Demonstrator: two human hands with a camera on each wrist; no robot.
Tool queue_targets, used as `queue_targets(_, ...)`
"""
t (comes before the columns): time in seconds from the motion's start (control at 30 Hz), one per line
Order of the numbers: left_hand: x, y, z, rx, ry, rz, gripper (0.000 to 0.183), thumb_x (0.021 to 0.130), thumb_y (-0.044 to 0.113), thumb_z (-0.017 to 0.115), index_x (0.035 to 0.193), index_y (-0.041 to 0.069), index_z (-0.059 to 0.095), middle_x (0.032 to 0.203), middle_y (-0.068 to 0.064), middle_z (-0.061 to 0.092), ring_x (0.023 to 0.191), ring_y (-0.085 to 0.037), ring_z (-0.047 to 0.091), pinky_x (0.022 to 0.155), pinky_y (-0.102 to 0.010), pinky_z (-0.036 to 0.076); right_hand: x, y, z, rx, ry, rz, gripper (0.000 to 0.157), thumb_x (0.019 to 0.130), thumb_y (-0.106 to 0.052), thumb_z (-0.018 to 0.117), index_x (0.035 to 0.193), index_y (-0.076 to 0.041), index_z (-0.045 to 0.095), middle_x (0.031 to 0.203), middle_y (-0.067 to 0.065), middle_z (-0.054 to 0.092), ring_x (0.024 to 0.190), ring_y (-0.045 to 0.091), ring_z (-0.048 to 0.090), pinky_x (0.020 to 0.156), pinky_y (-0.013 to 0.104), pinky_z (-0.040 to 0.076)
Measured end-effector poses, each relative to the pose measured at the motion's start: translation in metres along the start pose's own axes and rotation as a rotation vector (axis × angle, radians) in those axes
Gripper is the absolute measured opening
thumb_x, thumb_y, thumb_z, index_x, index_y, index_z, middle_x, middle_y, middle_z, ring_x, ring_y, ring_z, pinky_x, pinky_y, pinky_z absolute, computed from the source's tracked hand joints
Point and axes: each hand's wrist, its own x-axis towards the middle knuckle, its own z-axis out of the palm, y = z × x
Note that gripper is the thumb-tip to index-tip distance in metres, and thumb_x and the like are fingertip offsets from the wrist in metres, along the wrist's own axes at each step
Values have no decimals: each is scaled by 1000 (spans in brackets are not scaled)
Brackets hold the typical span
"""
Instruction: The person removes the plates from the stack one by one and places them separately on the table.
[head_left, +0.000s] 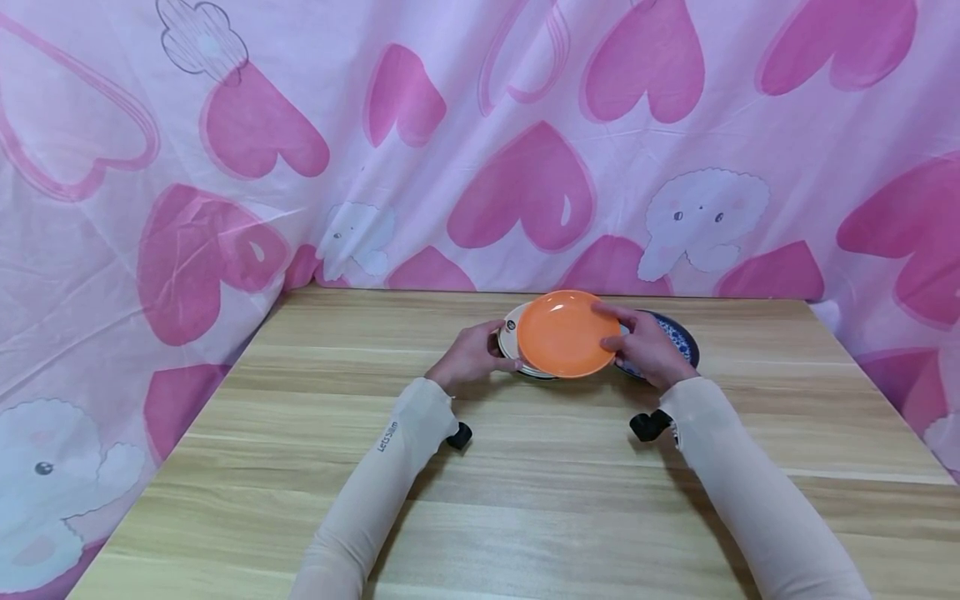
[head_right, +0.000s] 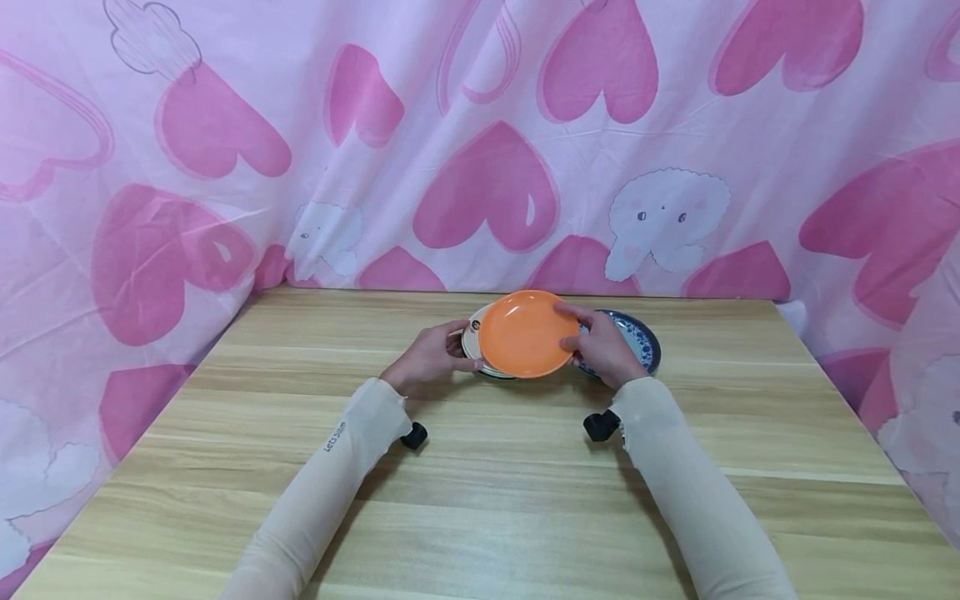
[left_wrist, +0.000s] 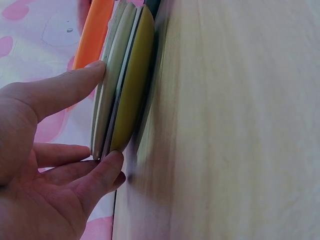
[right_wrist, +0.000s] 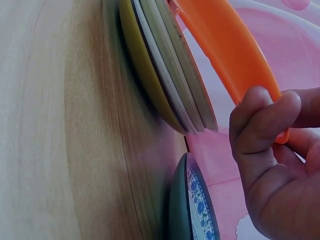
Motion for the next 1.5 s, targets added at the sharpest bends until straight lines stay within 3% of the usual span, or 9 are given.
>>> queue_targets(0.23, 1, 0, 0, 12, 4, -4, 60, 82, 17, 84, 135, 11, 58, 110, -8, 71, 92, -15, 60, 79, -20, 48, -1, 1, -2, 4, -16, -14, 67, 97, 1, 56, 157, -21, 36, 160, 15, 32, 67, 13, 51, 62, 21, 53)
queue_targets(0.57, 2, -1, 0, 27, 7, -4, 58, 81, 19, 85, 133, 11, 59, 105, -8, 71, 91, -16, 60, 79, -21, 47, -3, 3, -5, -24, -20, -9, 67, 97, 1, 56, 156, -22, 37, 160, 14, 31, 67, 13, 51, 61, 21, 51)
queue_targets(0.93, 2, -2, -1, 41, 14, 14, 53, 80, 20, 85, 127, 10, 62, 92, -6, 68, 80, -10, 54, 72, -20, 43, -3, 5, -7, -11, -33, -14, 66, 98, 3, 53, 156, -23, 37, 153, 16, 37, 63, 13, 50, 59, 21, 49)
queue_targets(1.23, 3, -2, 0, 64, 16, 10, 49, 81, 23, 85, 123, 10, 62, 87, -4, 64, 79, -11, 52, 70, -21, 42, -6, 8, -10, 21, -50, -25, 66, 98, 1, 51, 158, -22, 33, 158, 15, 30, 65, 11, 49, 59, 21, 48)
queue_targets(1.43, 2, -2, 0, 60, 16, -2, 51, 81, 22, 84, 125, 11, 62, 89, -4, 64, 80, -12, 53, 71, -21, 42, -7, 8, -13, 12, -42, -20, 65, 98, 0, 50, 157, -22, 34, 163, 13, 27, 71, 13, 52, 61, 21, 48)
queue_targets(1.5, 2, -3, 0, 49, 12, -2, 50, 81, 21, 84, 125, 11, 62, 88, -3, 64, 80, -11, 53, 71, -21, 42, -8, 7, -13, 18, -45, -20, 65, 98, 0, 49, 157, -22, 34, 166, 12, 22, 89, 18, 59, 67, 19, 52)
